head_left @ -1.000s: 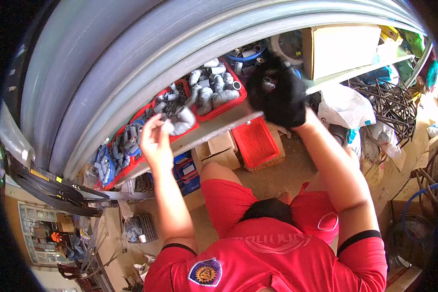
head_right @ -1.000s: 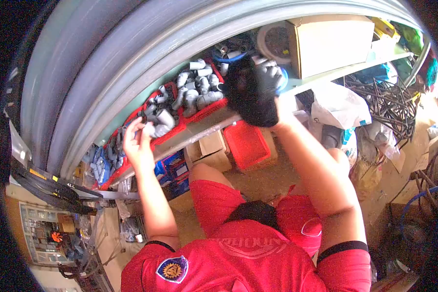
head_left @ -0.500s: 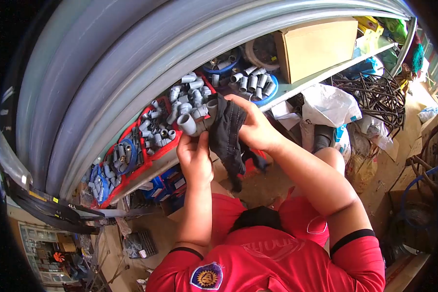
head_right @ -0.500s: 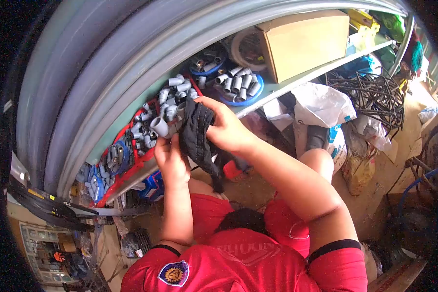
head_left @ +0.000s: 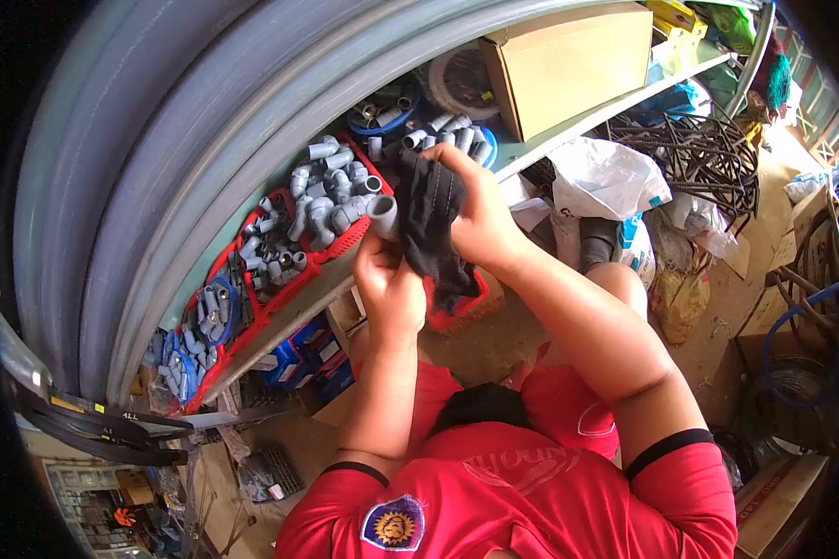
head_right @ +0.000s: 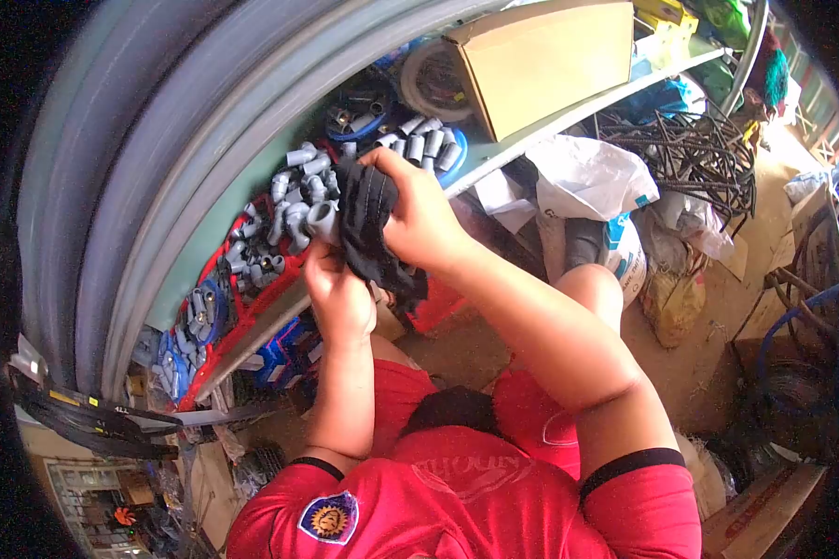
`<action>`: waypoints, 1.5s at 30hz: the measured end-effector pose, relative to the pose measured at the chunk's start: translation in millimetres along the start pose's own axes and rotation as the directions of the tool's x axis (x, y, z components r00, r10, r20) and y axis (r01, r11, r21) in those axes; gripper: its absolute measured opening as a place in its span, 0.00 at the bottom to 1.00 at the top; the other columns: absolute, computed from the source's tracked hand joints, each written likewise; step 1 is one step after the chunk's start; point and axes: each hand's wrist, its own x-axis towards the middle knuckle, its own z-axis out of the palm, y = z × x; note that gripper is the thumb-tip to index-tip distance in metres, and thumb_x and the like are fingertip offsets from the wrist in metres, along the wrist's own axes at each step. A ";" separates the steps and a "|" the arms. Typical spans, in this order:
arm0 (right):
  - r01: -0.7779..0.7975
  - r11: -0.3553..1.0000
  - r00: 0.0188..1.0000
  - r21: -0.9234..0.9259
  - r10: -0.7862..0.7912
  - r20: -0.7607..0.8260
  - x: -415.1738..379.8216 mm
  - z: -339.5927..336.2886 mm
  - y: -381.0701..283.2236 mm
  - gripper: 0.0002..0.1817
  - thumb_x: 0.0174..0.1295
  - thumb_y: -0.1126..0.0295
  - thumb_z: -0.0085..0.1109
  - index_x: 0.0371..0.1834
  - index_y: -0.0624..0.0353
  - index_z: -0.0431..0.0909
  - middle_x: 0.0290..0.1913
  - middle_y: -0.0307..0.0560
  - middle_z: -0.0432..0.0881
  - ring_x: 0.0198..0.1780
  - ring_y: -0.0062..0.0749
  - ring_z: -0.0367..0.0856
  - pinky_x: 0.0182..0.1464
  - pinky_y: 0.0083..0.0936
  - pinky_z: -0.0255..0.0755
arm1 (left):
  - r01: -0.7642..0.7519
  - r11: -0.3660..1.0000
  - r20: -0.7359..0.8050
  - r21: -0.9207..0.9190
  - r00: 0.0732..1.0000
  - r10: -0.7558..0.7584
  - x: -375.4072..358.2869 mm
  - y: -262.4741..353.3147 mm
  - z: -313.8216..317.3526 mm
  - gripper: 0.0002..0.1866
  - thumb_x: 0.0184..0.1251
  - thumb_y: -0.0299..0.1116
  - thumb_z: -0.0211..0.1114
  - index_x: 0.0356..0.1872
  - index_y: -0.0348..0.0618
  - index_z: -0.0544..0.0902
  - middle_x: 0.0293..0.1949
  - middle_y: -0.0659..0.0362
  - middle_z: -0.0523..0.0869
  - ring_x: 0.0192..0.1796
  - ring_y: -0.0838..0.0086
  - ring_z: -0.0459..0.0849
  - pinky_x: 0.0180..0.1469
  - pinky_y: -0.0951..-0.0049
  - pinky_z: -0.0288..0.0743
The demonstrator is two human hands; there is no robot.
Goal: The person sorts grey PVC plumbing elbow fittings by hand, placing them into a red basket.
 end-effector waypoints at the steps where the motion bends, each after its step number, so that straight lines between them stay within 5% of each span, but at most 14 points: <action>1: -0.008 1.000 1.000 -0.002 0.008 -0.006 0.3 -2.0 -0.6 0.13 0.60 0.75 0.63 0.48 0.63 0.75 0.38 0.42 0.79 0.44 0.20 0.74 0.51 0.23 0.72 | 0.003 1.000 0.007 -0.028 1.000 -0.003 -0.5 -0.9 1.3 0.17 0.69 0.21 0.66 0.57 0.33 0.80 0.52 0.57 0.86 0.53 0.76 0.84 0.58 0.74 0.77; 5: 0.060 0.996 0.997 0.059 -0.063 0.039 2.9 -13.8 21.6 0.18 0.58 0.68 0.65 0.50 0.63 0.78 0.43 0.50 0.82 0.47 0.31 0.79 0.50 0.30 0.73 | -0.026 1.000 -0.009 0.013 1.000 0.026 0.5 1.1 7.2 0.17 0.70 0.25 0.68 0.57 0.32 0.79 0.50 0.58 0.86 0.50 0.77 0.84 0.55 0.75 0.77; 8: 0.396 0.560 0.912 -0.728 -0.331 0.242 4.9 -26.6 6.3 0.30 0.51 0.54 0.70 0.53 0.62 0.80 0.51 0.58 0.83 0.56 0.50 0.80 0.61 0.45 0.71 | 0.086 0.983 -0.050 -0.159 0.994 -0.096 3.1 13.7 1.2 0.19 0.74 0.29 0.65 0.61 0.33 0.76 0.50 0.55 0.86 0.55 0.71 0.85 0.59 0.66 0.80; 9: 0.495 0.498 0.840 -0.712 -0.484 0.245 12.4 -29.8 0.9 0.34 0.48 0.51 0.70 0.55 0.61 0.80 0.53 0.59 0.83 0.59 0.52 0.78 0.64 0.47 0.69 | 0.090 0.957 -0.055 -0.275 0.992 -0.109 6.8 19.5 2.8 0.19 0.76 0.31 0.63 0.62 0.33 0.75 0.50 0.54 0.86 0.57 0.68 0.85 0.60 0.62 0.81; 12: 0.286 0.958 0.895 -0.010 -0.263 0.361 25.8 -41.1 -5.0 0.44 0.43 0.68 0.70 0.71 0.61 0.71 0.63 0.64 0.74 0.66 0.59 0.74 0.68 0.40 0.68 | 0.168 0.902 -0.093 -0.398 0.971 -0.222 14.9 22.7 -19.1 0.20 0.78 0.39 0.60 0.61 0.36 0.76 0.54 0.50 0.86 0.61 0.61 0.84 0.63 0.55 0.80; 14: 0.473 0.871 0.829 -0.133 -0.389 0.401 21.7 -35.3 -8.3 0.44 0.47 0.78 0.66 0.75 0.53 0.68 0.64 0.63 0.73 0.64 0.58 0.76 0.65 0.38 0.72 | 0.254 0.854 -0.089 -0.454 0.941 -0.327 17.3 22.2 -28.2 0.21 0.77 0.44 0.61 0.60 0.38 0.79 0.55 0.53 0.86 0.58 0.64 0.84 0.60 0.59 0.78; 20: 0.306 0.903 0.930 -0.303 -0.215 0.298 6.2 -26.9 4.7 0.29 0.46 0.76 0.68 0.57 0.60 0.78 0.48 0.56 0.84 0.49 0.54 0.84 0.52 0.36 0.77 | 0.249 0.920 -0.005 -0.303 0.965 -0.263 3.5 22.7 -20.5 0.24 0.74 0.37 0.65 0.66 0.41 0.76 0.63 0.56 0.80 0.63 0.66 0.78 0.68 0.58 0.69; 23: 0.161 0.977 0.948 -0.142 -0.114 0.296 5.6 -27.0 3.8 0.15 0.52 0.71 0.65 0.45 0.59 0.83 0.36 0.58 0.86 0.43 0.61 0.85 0.46 0.39 0.78 | -0.042 0.998 -0.085 -0.048 0.996 0.038 -1.2 25.7 -5.1 0.21 0.69 0.27 0.70 0.61 0.36 0.78 0.55 0.58 0.84 0.55 0.73 0.82 0.62 0.69 0.75; 25: -0.072 0.997 0.926 0.029 0.056 0.372 0.1 -20.2 16.7 0.10 0.57 0.66 0.64 0.36 0.62 0.84 0.31 0.49 0.87 0.35 0.42 0.87 0.42 0.35 0.77 | -0.110 0.992 -0.025 0.059 0.993 0.112 -3.4 31.8 -5.2 0.20 0.68 0.24 0.71 0.59 0.34 0.80 0.53 0.59 0.85 0.55 0.76 0.81 0.61 0.73 0.74; 28: -0.455 0.800 0.829 0.392 0.219 0.515 -10.4 -6.5 25.9 0.13 0.64 0.61 0.64 0.34 0.62 0.83 0.29 0.37 0.83 0.34 0.17 0.78 0.38 0.27 0.77 | -0.152 0.977 0.076 0.147 0.987 0.142 0.1 34.6 -15.6 0.19 0.68 0.26 0.72 0.58 0.34 0.81 0.53 0.57 0.86 0.54 0.76 0.82 0.61 0.73 0.73; 33: -0.796 0.438 0.580 0.418 0.356 0.732 -23.9 -17.4 26.9 0.13 0.64 0.62 0.66 0.41 0.62 0.83 0.32 0.39 0.84 0.37 0.17 0.79 0.38 0.24 0.79 | -0.093 0.995 0.188 0.034 0.978 0.085 4.3 31.8 -36.4 0.22 0.66 0.29 0.74 0.58 0.35 0.81 0.57 0.49 0.86 0.57 0.72 0.83 0.62 0.70 0.74; 36: -0.528 0.780 0.781 0.336 0.290 0.554 -24.2 -13.6 26.4 0.16 0.65 0.63 0.65 0.47 0.65 0.82 0.38 0.41 0.85 0.39 0.19 0.80 0.41 0.24 0.79 | -0.029 0.997 0.128 -0.068 0.991 0.038 5.0 25.0 -45.3 0.20 0.68 0.30 0.72 0.59 0.36 0.80 0.57 0.47 0.85 0.57 0.68 0.84 0.63 0.67 0.75; 40: -0.603 0.751 0.776 0.268 0.476 0.414 -5.3 -16.6 4.3 0.20 0.68 0.67 0.61 0.57 0.71 0.78 0.44 0.43 0.87 0.43 0.20 0.81 0.47 0.22 0.78 | 0.098 0.960 0.028 -0.263 0.995 -0.094 9.5 20.4 -56.1 0.18 0.73 0.29 0.65 0.61 0.41 0.77 0.61 0.47 0.82 0.62 0.61 0.82 0.67 0.58 0.75; 45: -0.521 0.776 0.781 0.356 0.265 0.566 -2.2 -22.5 20.3 0.15 0.70 0.62 0.62 0.51 0.62 0.80 0.39 0.38 0.84 0.40 0.20 0.80 0.44 0.23 0.77 | -0.030 0.983 -0.034 -0.183 0.999 0.024 9.4 12.9 -55.2 0.14 0.72 0.23 0.64 0.56 0.42 0.76 0.62 0.43 0.80 0.63 0.57 0.81 0.66 0.56 0.78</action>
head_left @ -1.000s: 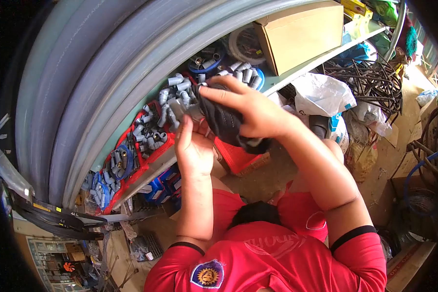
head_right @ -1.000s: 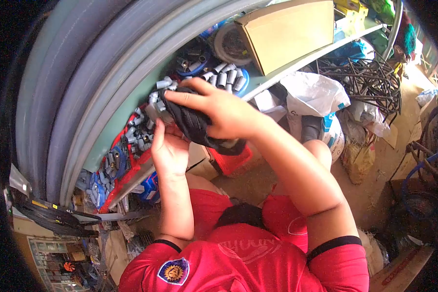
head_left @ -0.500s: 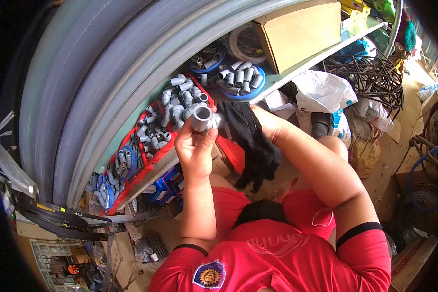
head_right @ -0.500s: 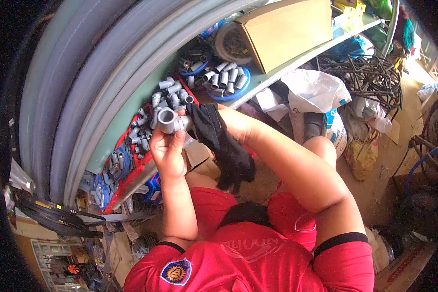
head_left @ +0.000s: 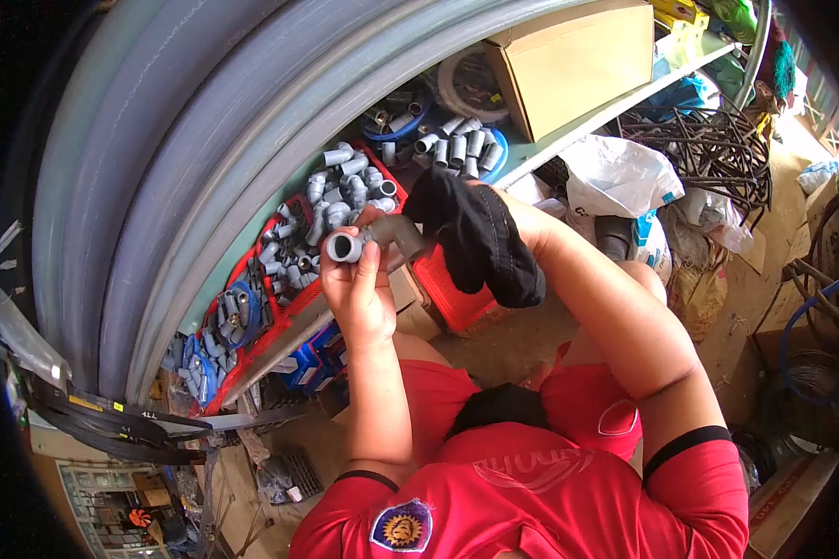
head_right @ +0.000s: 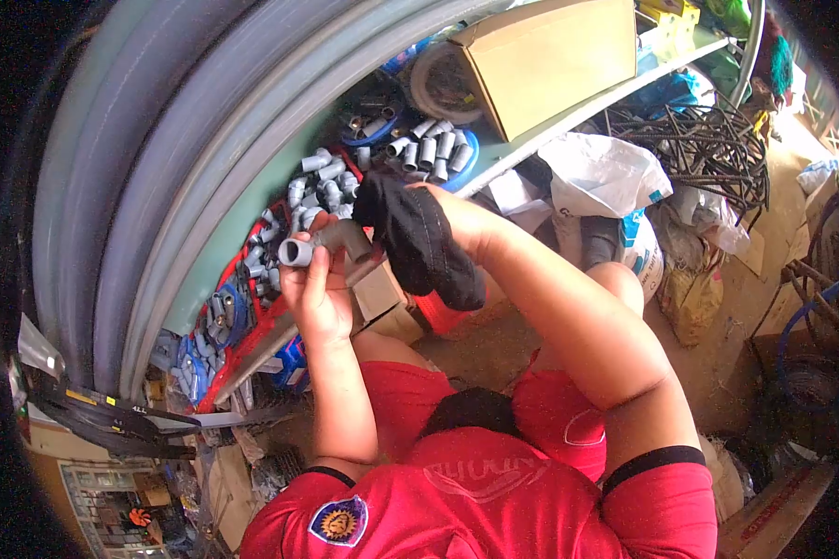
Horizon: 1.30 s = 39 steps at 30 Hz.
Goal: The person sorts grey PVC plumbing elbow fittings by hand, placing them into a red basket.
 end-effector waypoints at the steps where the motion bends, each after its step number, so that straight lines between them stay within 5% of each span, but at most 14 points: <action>1: 0.049 0.998 0.998 -0.044 -0.047 0.028 1.7 2.6 2.7 0.16 0.70 0.62 0.62 0.52 0.62 0.80 0.41 0.39 0.84 0.42 0.20 0.80 0.45 0.23 0.77 | 0.001 1.000 0.000 -0.003 1.000 -0.001 -1.0 -0.6 3.3 0.14 0.72 0.22 0.64 0.56 0.42 0.76 0.62 0.42 0.80 0.63 0.57 0.81 0.66 0.57 0.78; 4: -0.083 0.997 0.996 -0.006 0.083 0.039 0.4 15.8 -0.8 0.28 0.65 0.67 0.69 0.66 0.62 0.70 0.55 0.42 0.81 0.56 0.22 0.77 0.62 0.25 0.71 | -0.008 1.000 -0.028 -0.008 1.000 0.008 -1.5 -5.7 4.3 0.14 0.73 0.23 0.63 0.56 0.41 0.75 0.62 0.42 0.80 0.61 0.58 0.83 0.61 0.60 0.82; 5: 0.136 0.969 0.991 -0.209 -0.134 0.022 0.6 18.6 6.9 0.26 0.67 0.67 0.66 0.65 0.61 0.69 0.54 0.41 0.80 0.56 0.22 0.76 0.60 0.25 0.72 | 0.011 1.000 -0.048 -0.026 0.999 -0.012 -1.4 -6.0 3.5 0.14 0.74 0.23 0.63 0.57 0.41 0.75 0.62 0.41 0.80 0.60 0.58 0.83 0.61 0.60 0.82; 11: -0.070 0.910 0.997 0.410 0.045 0.069 5.2 20.6 12.8 0.23 0.65 0.68 0.68 0.60 0.61 0.73 0.51 0.42 0.82 0.54 0.20 0.77 0.58 0.23 0.72 | -0.319 0.893 0.060 0.319 0.947 0.317 -5.5 -9.3 -4.8 0.26 0.67 0.41 0.74 0.53 0.28 0.79 0.53 0.40 0.86 0.56 0.59 0.86 0.64 0.61 0.76; 14: 0.000 0.950 0.996 0.311 -0.027 0.085 5.5 18.9 10.0 0.21 0.64 0.68 0.69 0.58 0.61 0.75 0.51 0.41 0.83 0.53 0.21 0.79 0.59 0.24 0.73 | -0.330 0.877 0.035 0.350 0.940 0.340 -6.6 -9.4 -2.3 0.25 0.69 0.42 0.72 0.54 0.29 0.79 0.51 0.43 0.86 0.54 0.61 0.86 0.63 0.61 0.76; 16: 0.350 0.932 0.927 -0.092 -0.332 0.173 3.7 28.3 -2.2 0.22 0.58 0.73 0.67 0.56 0.61 0.76 0.50 0.44 0.85 0.52 0.35 0.84 0.57 0.32 0.76 | -0.019 0.994 -0.156 0.109 0.987 0.036 -8.8 0.7 0.6 0.23 0.77 0.48 0.62 0.50 0.32 0.81 0.47 0.53 0.87 0.48 0.68 0.86 0.53 0.68 0.82; 18: 0.507 0.546 0.851 -0.667 -0.443 0.284 5.1 33.5 -7.1 0.28 0.48 0.73 0.68 0.57 0.56 0.78 0.45 0.49 0.83 0.52 0.45 0.82 0.54 0.32 0.75 | 0.087 0.996 -0.269 0.032 0.960 -0.076 -4.1 -5.7 -4.6 0.23 0.78 0.49 0.60 0.50 0.34 0.81 0.47 0.53 0.87 0.48 0.69 0.87 0.48 0.70 0.84; 22: 0.378 0.351 0.820 -0.857 -0.556 0.134 3.2 41.1 3.3 0.27 0.47 0.79 0.62 0.56 0.54 0.80 0.51 0.51 0.79 0.55 0.53 0.79 0.56 0.38 0.76 | 0.207 0.976 -0.252 -0.065 0.943 -0.217 0.9 5.0 -7.9 0.23 0.77 0.51 0.61 0.54 0.38 0.78 0.49 0.50 0.87 0.49 0.66 0.88 0.49 0.62 0.87; 26: 0.130 0.574 0.843 -0.808 -0.493 -0.215 12.1 15.6 9.8 0.22 0.49 0.75 0.66 0.51 0.59 0.82 0.41 0.55 0.83 0.45 0.53 0.85 0.50 0.39 0.77 | 0.048 0.998 -0.276 -0.027 0.960 -0.054 0.5 4.3 -22.3 0.21 0.78 0.49 0.60 0.56 0.42 0.74 0.54 0.44 0.85 0.58 0.60 0.86 0.54 0.57 0.86; 28: -0.183 0.852 0.920 -0.491 -0.027 -0.390 6.1 10.6 -10.1 0.19 0.63 0.62 0.65 0.49 0.68 0.83 0.36 0.51 0.88 0.37 0.33 0.86 0.43 0.33 0.79 | -0.031 0.999 -0.269 0.012 0.963 0.033 -0.5 4.3 -19.7 0.19 0.78 0.46 0.60 0.56 0.42 0.75 0.56 0.42 0.84 0.60 0.59 0.85 0.55 0.56 0.85; 30: -0.336 0.932 0.937 0.139 0.345 -0.050 15.0 -3.6 12.0 0.20 0.66 0.66 0.64 0.56 0.68 0.80 0.45 0.47 0.87 0.45 0.27 0.85 0.46 0.26 0.81 | -0.061 0.997 -0.215 0.038 0.974 0.068 -4.9 4.5 -15.5 0.18 0.78 0.43 0.61 0.57 0.41 0.75 0.58 0.40 0.83 0.61 0.58 0.84 0.57 0.54 0.84; 32: -0.294 0.894 0.955 0.338 0.285 0.078 9.7 3.3 23.0 0.20 0.67 0.67 0.64 0.58 0.66 0.78 0.46 0.45 0.86 0.46 0.25 0.84 0.47 0.24 0.81 | -0.052 0.998 -0.116 0.043 0.992 0.057 -11.5 3.7 -8.7 0.17 0.77 0.40 0.62 0.57 0.41 0.75 0.59 0.40 0.83 0.62 0.57 0.83 0.59 0.53 0.83; 34: -0.326 0.907 0.929 0.267 0.360 -0.088 7.4 20.0 21.7 0.24 0.64 0.66 0.68 0.61 0.66 0.76 0.47 0.43 0.85 0.49 0.26 0.83 0.53 0.27 0.80 | -0.025 0.998 -0.084 0.056 0.996 0.029 -20.3 -4.0 -7.6 0.17 0.76 0.35 0.64 0.57 0.35 0.77 0.57 0.42 0.84 0.61 0.58 0.84 0.63 0.58 0.80; 39: 0.020 0.995 0.999 -0.098 -0.017 0.034 13.5 18.9 19.3 0.22 0.61 0.68 0.70 0.56 0.64 0.76 0.45 0.40 0.84 0.49 0.22 0.80 0.52 0.24 0.76 | 0.141 0.990 -0.206 -0.032 0.968 -0.144 -28.5 -3.0 -1.4 0.19 0.75 0.30 0.64 0.62 0.33 0.75 0.58 0.49 0.83 0.62 0.65 0.82 0.66 0.63 0.76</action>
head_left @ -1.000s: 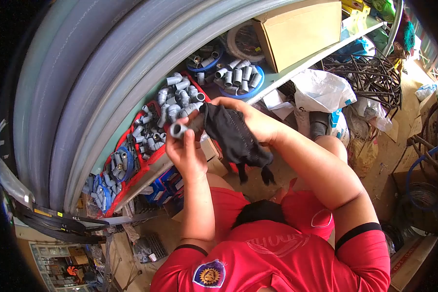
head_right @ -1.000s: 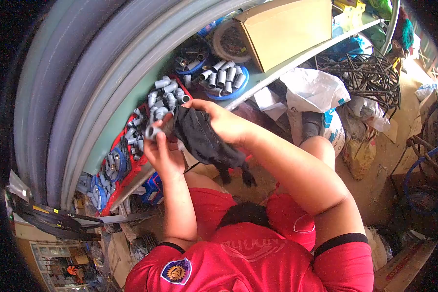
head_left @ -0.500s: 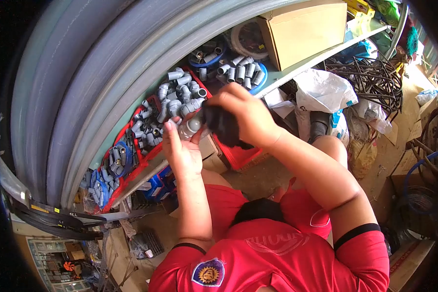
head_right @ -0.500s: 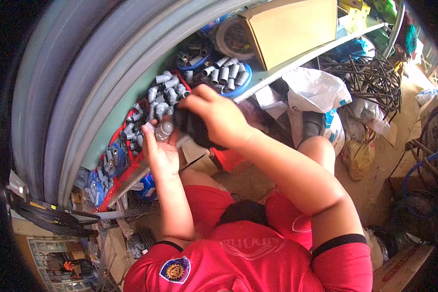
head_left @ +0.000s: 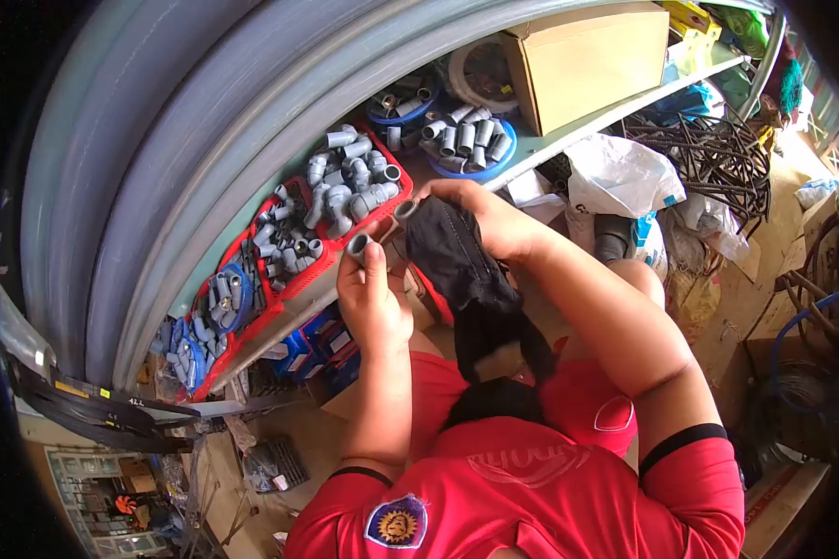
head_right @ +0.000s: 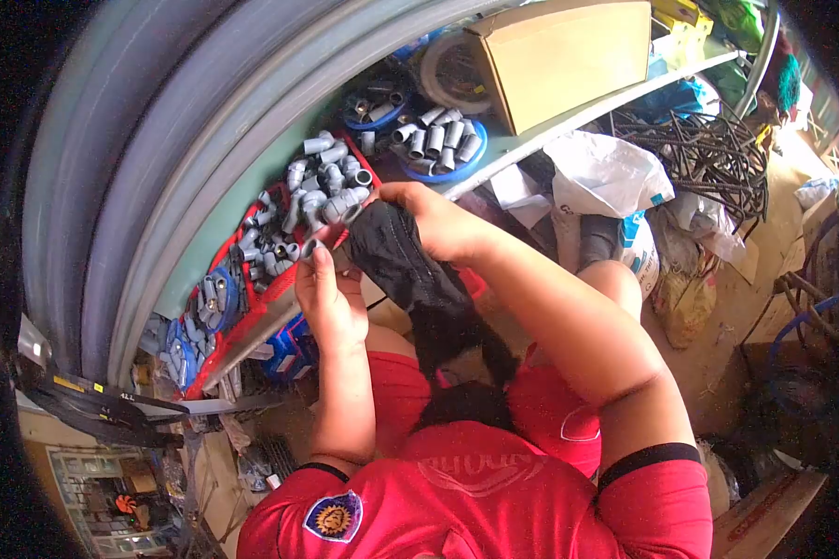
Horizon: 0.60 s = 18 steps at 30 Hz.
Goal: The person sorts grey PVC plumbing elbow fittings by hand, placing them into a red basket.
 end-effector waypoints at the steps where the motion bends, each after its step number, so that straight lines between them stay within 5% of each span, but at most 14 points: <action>1: 0.008 1.000 0.999 -0.019 -0.009 -0.043 1.9 3.5 3.8 0.21 0.61 0.69 0.70 0.54 0.64 0.76 0.45 0.40 0.84 0.49 0.21 0.80 0.52 0.23 0.76 | 0.043 0.999 0.023 -0.019 0.999 -0.042 -1.6 2.5 0.1 0.21 0.75 0.29 0.63 0.64 0.33 0.73 0.59 0.50 0.82 0.62 0.65 0.82 0.66 0.63 0.76; 3: 0.023 0.998 0.988 -0.063 -0.032 -0.149 -0.9 8.1 8.9 0.19 0.61 0.70 0.70 0.52 0.63 0.76 0.45 0.39 0.84 0.48 0.20 0.79 0.52 0.22 0.75 | 0.142 0.988 0.090 -0.053 0.987 -0.137 -3.9 1.4 5.7 0.24 0.75 0.28 0.63 0.68 0.34 0.70 0.61 0.52 0.80 0.62 0.67 0.81 0.66 0.65 0.75; 4: -0.010 1.000 0.982 -0.026 0.005 -0.187 -0.2 9.4 10.5 0.17 0.63 0.70 0.68 0.53 0.62 0.77 0.45 0.39 0.84 0.48 0.21 0.79 0.52 0.23 0.75 | 0.054 0.996 0.111 0.071 0.992 -0.061 -4.9 -9.3 -4.2 0.28 0.76 0.29 0.62 0.74 0.41 0.66 0.67 0.53 0.77 0.63 0.65 0.81 0.65 0.61 0.76; 7: 0.235 0.966 0.867 -0.103 -0.257 -0.427 3.1 6.7 8.0 0.16 0.66 0.67 0.65 0.53 0.60 0.78 0.43 0.42 0.84 0.49 0.24 0.80 0.52 0.28 0.76 | -0.043 0.995 0.105 0.095 0.994 0.033 -2.4 -10.8 -12.2 0.29 0.75 0.26 0.62 0.75 0.42 0.65 0.66 0.55 0.77 0.63 0.64 0.81 0.65 0.61 0.76; 8: 0.272 0.946 0.843 0.177 -0.145 -0.518 2.7 2.2 5.8 0.16 0.66 0.65 0.63 0.54 0.59 0.79 0.45 0.46 0.84 0.52 0.31 0.81 0.57 0.32 0.76 | -0.048 0.996 0.067 0.069 0.997 0.043 -2.0 -8.5 -12.3 0.30 0.74 0.24 0.62 0.75 0.44 0.64 0.66 0.55 0.77 0.64 0.63 0.81 0.65 0.61 0.77; 9: 0.204 0.879 0.877 -0.431 -0.360 -0.318 10.9 -15.3 19.5 0.21 0.62 0.64 0.65 0.57 0.59 0.78 0.48 0.48 0.83 0.55 0.36 0.80 0.62 0.34 0.72 | -0.026 0.998 0.051 0.050 0.998 0.023 -0.9 -7.1 -12.7 0.30 0.74 0.24 0.63 0.74 0.43 0.65 0.64 0.55 0.78 0.61 0.67 0.81 0.62 0.65 0.78; 10: 0.198 0.449 0.835 -0.871 -0.543 -0.090 19.8 -25.0 19.3 0.27 0.59 0.63 0.67 0.60 0.60 0.76 0.52 0.51 0.83 0.57 0.42 0.80 0.67 0.36 0.68 | -0.004 1.000 0.033 0.031 0.999 0.003 0.5 -6.1 -13.4 0.30 0.73 0.23 0.64 0.73 0.42 0.66 0.62 0.56 0.80 0.59 0.70 0.82 0.60 0.69 0.78; 12: 0.457 0.706 0.763 -0.541 -0.624 -0.171 16.3 -9.3 16.3 0.34 0.54 0.63 0.71 0.65 0.63 0.74 0.56 0.55 0.82 0.63 0.47 0.77 0.73 0.38 0.60 | 0.041 0.993 0.071 0.113 0.996 -0.049 6.6 -11.9 -20.6 0.28 0.71 0.22 0.65 0.71 0.41 0.69 0.58 0.58 0.82 0.54 0.77 0.83 0.56 0.76 0.78; 14: 0.446 0.831 0.871 -0.331 -0.488 -0.051 1.3 9.8 -1.3 0.40 0.51 0.64 0.74 0.69 0.66 0.72 0.63 0.59 0.79 0.70 0.46 0.73 0.77 0.38 0.55 | 0.016 0.960 0.188 0.280 0.980 -0.072 6.8 -9.3 -7.4 0.24 0.68 0.21 0.67 0.64 0.36 0.75 0.55 0.58 0.84 0.53 0.78 0.83 0.58 0.74 0.77; 15: 0.240 0.840 0.968 -0.487 -0.245 0.055 -4.5 13.1 -8.7 0.37 0.53 0.65 0.74 0.68 0.65 0.73 0.62 0.58 0.81 0.66 0.42 0.79 0.71 0.35 0.65 | -0.039 0.944 0.232 0.328 0.972 -0.041 6.3 -7.2 2.0 0.23 0.67 0.21 0.67 0.62 0.35 0.77 0.55 0.58 0.85 0.53 0.78 0.83 0.58 0.73 0.77; 17: 0.226 0.764 0.947 -0.605 -0.318 -0.048 -5.7 22.1 -14.4 0.34 0.53 0.67 0.74 0.65 0.65 0.76 0.56 0.59 0.85 0.59 0.41 0.85 0.62 0.32 0.74 | -0.111 0.917 0.204 0.382 0.978 0.033 8.1 -5.1 8.0 0.21 0.67 0.23 0.67 0.61 0.34 0.77 0.54 0.59 0.85 0.53 0.77 0.83 0.59 0.72 0.76; 18: 0.275 0.725 0.898 -0.632 -0.429 -0.102 -1.2 25.8 -10.1 0.30 0.49 0.66 0.71 0.58 0.61 0.81 0.45 0.62 0.87 0.51 0.55 0.87 0.54 0.40 0.78 | -0.124 0.932 0.176 0.339 0.982 0.067 6.9 -8.6 12.7 0.21 0.68 0.24 0.66 0.61 0.34 0.77 0.54 0.59 0.84 0.53 0.77 0.83 0.59 0.72 0.76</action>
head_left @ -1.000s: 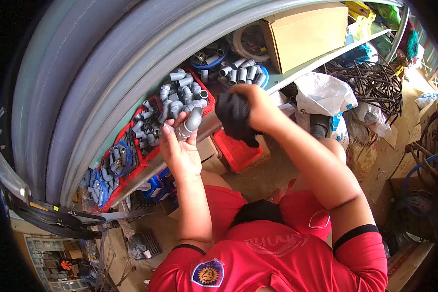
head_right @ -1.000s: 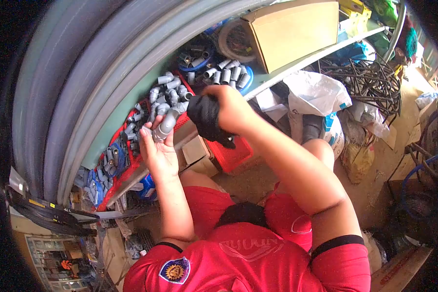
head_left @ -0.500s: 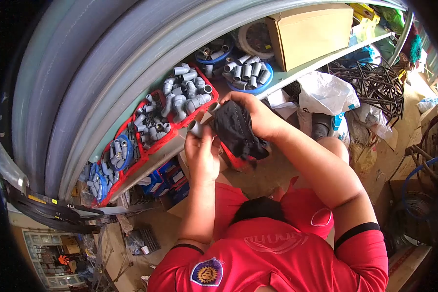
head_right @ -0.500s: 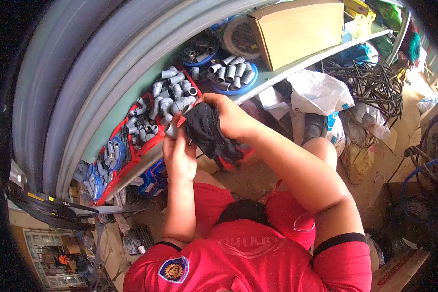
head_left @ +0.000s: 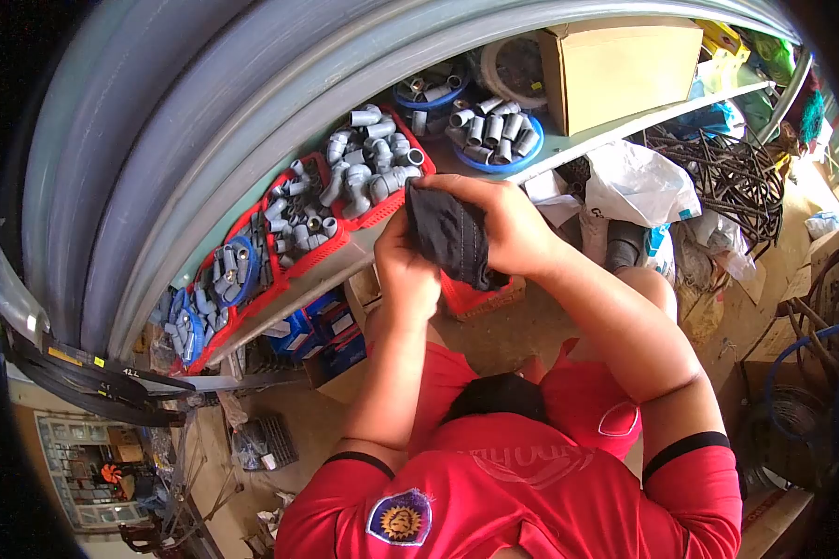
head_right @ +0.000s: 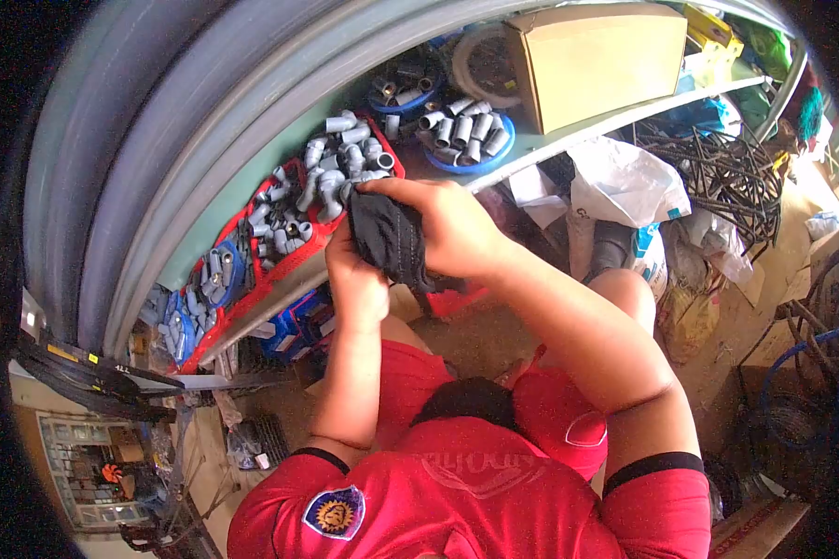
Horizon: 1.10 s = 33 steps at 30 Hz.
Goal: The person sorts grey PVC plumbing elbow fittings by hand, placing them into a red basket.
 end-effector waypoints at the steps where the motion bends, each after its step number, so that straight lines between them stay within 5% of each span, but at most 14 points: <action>1: -0.010 1.000 1.000 -0.029 0.010 0.011 0.2 -1.7 0.8 0.29 0.51 0.68 0.71 0.59 0.63 0.80 0.47 0.61 0.87 0.51 0.51 0.87 0.54 0.38 0.78 | -0.026 0.999 -0.040 -0.044 0.999 0.024 -0.8 -2.4 7.6 0.21 0.68 0.25 0.66 0.61 0.34 0.77 0.54 0.60 0.84 0.53 0.76 0.82 0.59 0.72 0.76; 5: -0.113 0.993 0.985 0.030 0.116 -0.126 -6.8 -0.6 8.9 0.23 0.56 0.70 0.69 0.56 0.64 0.81 0.46 0.54 0.88 0.48 0.36 0.88 0.55 0.31 0.78 | -0.071 0.920 -0.190 -0.386 0.982 -0.004 -17.7 -14.4 44.1 0.23 0.77 0.34 0.60 0.68 0.35 0.71 0.61 0.55 0.80 0.61 0.72 0.79 0.66 0.68 0.72; 7: -0.180 0.962 0.913 0.207 0.241 -0.330 -5.4 6.4 8.3 0.21 0.54 0.68 0.69 0.52 0.62 0.83 0.41 0.52 0.89 0.45 0.37 0.88 0.53 0.32 0.78 | -0.070 0.949 -0.130 -0.307 0.991 0.031 -18.9 -17.2 46.3 0.23 0.81 0.35 0.56 0.69 0.33 0.70 0.62 0.54 0.79 0.64 0.71 0.77 0.68 0.65 0.70; 8: -0.189 0.965 0.931 0.179 0.234 -0.280 -3.9 -0.8 7.7 0.22 0.56 0.68 0.68 0.55 0.62 0.81 0.43 0.49 0.87 0.49 0.28 0.84 0.56 0.29 0.76 | -0.024 0.940 -0.110 -0.339 0.994 -0.015 -18.5 -17.1 44.1 0.22 0.81 0.34 0.55 0.69 0.33 0.70 0.62 0.54 0.79 0.63 0.70 0.78 0.68 0.65 0.71; 12: -0.058 0.930 0.977 0.362 0.129 -0.173 1.7 -7.2 21.3 0.31 0.56 0.67 0.69 0.64 0.62 0.73 0.54 0.53 0.83 0.57 0.31 0.81 0.61 0.28 0.73 | 0.046 0.899 -0.077 -0.436 0.993 -0.088 -6.7 -14.9 27.3 0.20 0.82 0.29 0.52 0.68 0.28 0.71 0.61 0.51 0.79 0.61 0.70 0.80 0.66 0.66 0.74; 13: -0.105 0.970 0.971 0.218 0.147 -0.189 2.0 -14.2 11.2 0.38 0.54 0.64 0.72 0.69 0.64 0.70 0.64 0.50 0.79 0.64 0.32 0.76 0.67 0.31 0.69 | 0.083 0.890 -0.043 -0.447 0.992 -0.114 -5.2 -9.2 25.6 0.20 0.82 0.30 0.52 0.67 0.29 0.71 0.60 0.52 0.80 0.60 0.69 0.81 0.66 0.66 0.74; 17: -0.035 0.983 0.996 -0.182 0.019 -0.086 3.2 -18.2 7.1 0.40 0.49 0.64 0.74 0.68 0.64 0.71 0.57 0.59 0.81 0.61 0.45 0.81 0.64 0.32 0.71 | 0.149 0.944 0.034 -0.293 0.989 -0.146 -5.8 -19.4 14.4 0.20 0.80 0.29 0.55 0.67 0.29 0.72 0.59 0.53 0.82 0.58 0.72 0.82 0.64 0.69 0.75; 18: -0.067 0.976 0.992 -0.206 0.044 -0.115 2.3 -14.1 6.3 0.35 0.48 0.65 0.70 0.64 0.60 0.73 0.52 0.66 0.83 0.58 0.64 0.80 0.59 0.43 0.74 | 0.098 0.972 0.056 -0.214 0.995 -0.088 -5.4 -21.2 14.8 0.20 0.79 0.28 0.55 0.67 0.29 0.72 0.58 0.53 0.83 0.58 0.73 0.82 0.64 0.70 0.75; 25: -0.366 0.917 0.924 -0.158 0.338 -0.178 2.0 -18.1 -11.5 0.20 0.50 0.64 0.71 0.43 0.61 0.77 0.38 0.65 0.84 0.45 0.66 0.83 0.45 0.41 0.76 | -0.032 0.992 0.076 -0.121 0.996 0.041 -14.2 -14.2 32.2 0.23 0.72 0.20 0.62 0.67 0.30 0.73 0.56 0.53 0.84 0.56 0.74 0.83 0.59 0.73 0.77; 27: -0.238 0.970 0.951 -0.056 0.221 -0.214 -3.3 -20.0 2.1 0.16 0.54 0.63 0.68 0.39 0.62 0.78 0.31 0.52 0.85 0.33 0.53 0.84 0.39 0.34 0.74 | -0.077 0.993 0.088 -0.085 0.993 0.085 -17.5 -12.1 31.8 0.23 0.72 0.20 0.63 0.66 0.30 0.73 0.54 0.54 0.85 0.55 0.75 0.83 0.58 0.74 0.78; 28: -0.216 0.976 0.953 -0.029 0.204 -0.224 -10.6 -19.3 15.3 0.19 0.55 0.62 0.67 0.44 0.63 0.77 0.38 0.54 0.83 0.39 0.49 0.83 0.43 0.37 0.75 | -0.114 0.993 0.094 -0.030 0.989 0.117 -18.9 -10.8 31.2 0.22 0.72 0.20 0.63 0.66 0.30 0.73 0.53 0.55 0.85 0.55 0.75 0.83 0.57 0.74 0.78; 30: -0.192 0.902 0.977 -0.385 0.141 -0.158 -18.5 -25.6 24.4 0.33 0.48 0.54 0.70 0.54 0.65 0.76 0.48 0.57 0.80 0.48 0.56 0.80 0.55 0.44 0.71 | -0.144 0.989 0.092 -0.023 0.985 0.146 -20.1 -3.8 33.0 0.21 0.74 0.24 0.64 0.65 0.30 0.74 0.51 0.57 0.84 0.53 0.75 0.83 0.57 0.75 0.77; 31: -0.130 0.714 0.991 -0.688 0.110 -0.074 -19.6 -28.8 23.8 0.40 0.45 0.49 0.71 0.58 0.66 0.75 0.53 0.59 0.79 0.53 0.59 0.78 0.61 0.48 0.68 | -0.114 0.992 0.078 -0.057 0.990 0.118 -18.7 -3.8 30.0 0.21 0.74 0.25 0.65 0.65 0.30 0.74 0.50 0.57 0.84 0.53 0.76 0.83 0.58 0.75 0.77; 33: 0.030 0.597 0.999 -0.801 -0.003 0.036 -14.8 -30.9 21.5 0.44 0.43 0.48 0.73 0.62 0.65 0.75 0.57 0.59 0.79 0.58 0.58 0.77 0.66 0.48 0.68 | -0.050 0.991 0.053 -0.124 0.997 0.056 -14.3 -6.1 18.2 0.21 0.75 0.27 0.65 0.64 0.30 0.74 0.50 0.58 0.84 0.53 0.77 0.83 0.58 0.75 0.76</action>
